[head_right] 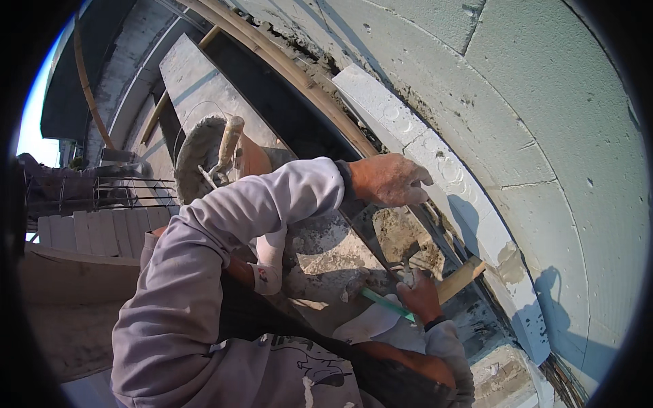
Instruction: The person positions concrete blocks along a wall, taps them with a hammer, applies mortar using a trowel, and scoops more mortar from a bucket.
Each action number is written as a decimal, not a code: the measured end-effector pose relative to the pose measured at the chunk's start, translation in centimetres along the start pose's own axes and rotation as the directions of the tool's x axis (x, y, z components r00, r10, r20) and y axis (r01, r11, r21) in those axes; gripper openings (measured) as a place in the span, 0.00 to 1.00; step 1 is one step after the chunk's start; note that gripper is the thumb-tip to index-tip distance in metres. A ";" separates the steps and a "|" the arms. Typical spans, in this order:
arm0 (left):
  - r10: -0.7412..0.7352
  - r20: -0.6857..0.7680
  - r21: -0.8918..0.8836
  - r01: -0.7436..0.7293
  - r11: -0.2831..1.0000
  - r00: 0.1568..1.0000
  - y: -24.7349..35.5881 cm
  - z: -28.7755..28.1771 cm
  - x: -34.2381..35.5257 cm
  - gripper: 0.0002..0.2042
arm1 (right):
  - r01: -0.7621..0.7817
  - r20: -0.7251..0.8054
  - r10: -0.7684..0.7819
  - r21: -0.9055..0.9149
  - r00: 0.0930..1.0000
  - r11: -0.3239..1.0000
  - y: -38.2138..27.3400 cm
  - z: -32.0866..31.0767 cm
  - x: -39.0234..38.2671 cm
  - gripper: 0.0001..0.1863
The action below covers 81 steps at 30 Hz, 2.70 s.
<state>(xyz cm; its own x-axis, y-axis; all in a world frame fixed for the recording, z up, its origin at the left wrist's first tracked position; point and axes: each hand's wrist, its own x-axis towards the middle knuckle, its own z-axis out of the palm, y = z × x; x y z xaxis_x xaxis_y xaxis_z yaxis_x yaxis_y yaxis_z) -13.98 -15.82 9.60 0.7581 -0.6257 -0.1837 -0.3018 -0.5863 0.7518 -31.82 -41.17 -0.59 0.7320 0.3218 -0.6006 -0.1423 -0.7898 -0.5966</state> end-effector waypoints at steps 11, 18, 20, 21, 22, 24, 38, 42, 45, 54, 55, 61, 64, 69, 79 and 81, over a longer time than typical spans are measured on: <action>-0.401 0.252 0.316 0.317 0.894 0.881 -0.7 -12.3 -12.0 0.19 | 0.079 0.206 -0.107 0.140 0.973 0.987 3.0 3.4 -2.2 0.30; -0.421 -0.305 -0.055 0.426 0.903 0.854 -2.7 -15.8 -20.6 0.21 | 0.298 0.009 -0.298 -0.008 0.954 0.954 1.8 5.4 -3.6 0.25; -0.394 -0.500 -0.174 0.356 0.918 0.771 -4.7 -16.8 -23.2 0.20 | 0.367 -0.069 -0.368 -0.026 0.927 0.930 1.6 5.9 -4.2 0.23; -0.405 -0.598 -0.020 0.492 0.870 0.692 -4.5 -17.3 -23.9 0.18 | 0.323 -0.050 -0.326 -0.050 0.944 0.945 1.8 5.7 -4.4 0.23; -0.466 -0.664 -0.142 0.513 0.847 0.585 -5.3 -17.4 -25.1 0.18 | 0.281 -0.034 -0.284 -0.074 0.958 0.957 1.9 5.6 -4.4 0.22; -0.545 -0.772 -0.275 0.602 0.750 0.327 -7.4 -17.3 -27.3 0.17 | 0.264 0.008 -0.264 -0.105 0.964 0.959 1.9 5.0 -4.0 0.24; -0.539 -0.829 -0.088 0.919 0.385 0.146 -23.3 -16.1 -37.3 0.37 | -0.011 0.513 -0.009 0.037 0.859 0.999 -4.9 -1.0 -0.6 0.33; -0.567 -0.821 -0.218 0.882 0.417 0.065 -22.3 -14.2 -41.1 0.37 | -0.093 0.536 0.048 0.056 0.843 0.994 -5.3 -2.2 -0.1 0.34; -0.651 -0.759 -0.457 0.696 0.554 0.020 -21.7 -10.6 -46.5 0.35 | -0.127 0.580 0.040 0.110 0.813 0.986 -8.2 -2.1 2.0 0.33; -0.884 -0.463 -0.882 -0.065 0.466 -0.062 -19.2 -2.3 -45.5 0.31 | 0.380 0.261 -0.379 0.049 0.888 0.924 -18.1 4.5 12.2 0.28; -0.873 -0.480 -0.877 0.049 0.477 -0.084 -19.2 -2.5 -46.1 0.30 | 0.335 0.281 -0.342 0.077 0.896 0.939 -19.8 5.6 12.7 0.29; -0.896 -0.443 -0.895 -0.083 0.439 0.026 -20.8 -2.6 -47.6 0.28 | 0.290 0.130 -0.308 0.137 0.942 0.947 -20.7 12.3 13.5 0.31; -0.860 -0.510 -0.856 -0.095 0.509 -0.010 -21.6 -1.6 -46.4 0.28 | 0.155 0.269 -0.195 0.161 0.943 0.975 -22.5 12.9 14.1 0.30; -0.903 -0.428 -0.868 -0.288 0.404 0.024 -18.8 -3.7 -43.4 0.27 | 0.261 0.088 -0.274 0.131 0.958 0.956 -23.5 14.8 13.7 0.24; -0.870 -0.476 -0.772 -0.413 0.482 -0.127 -23.7 -4.3 -46.0 0.24 | 0.318 -0.036 -0.319 0.236 0.947 0.918 -26.4 18.2 16.4 0.21; -0.858 -0.488 -0.750 -0.427 0.505 -0.157 -24.3 -5.4 -46.8 0.23 | 0.310 -0.033 -0.312 0.240 0.950 0.920 -28.3 18.8 17.8 0.22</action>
<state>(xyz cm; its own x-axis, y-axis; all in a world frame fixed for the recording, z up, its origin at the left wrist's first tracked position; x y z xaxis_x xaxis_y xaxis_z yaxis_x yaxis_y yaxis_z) -38.95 30.50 3.36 0.4220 0.8529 -0.3073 -0.0426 0.3572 0.9331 -27.33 -3.26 -4.41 0.7612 0.5348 -0.3669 -0.0635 -0.5015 -0.8628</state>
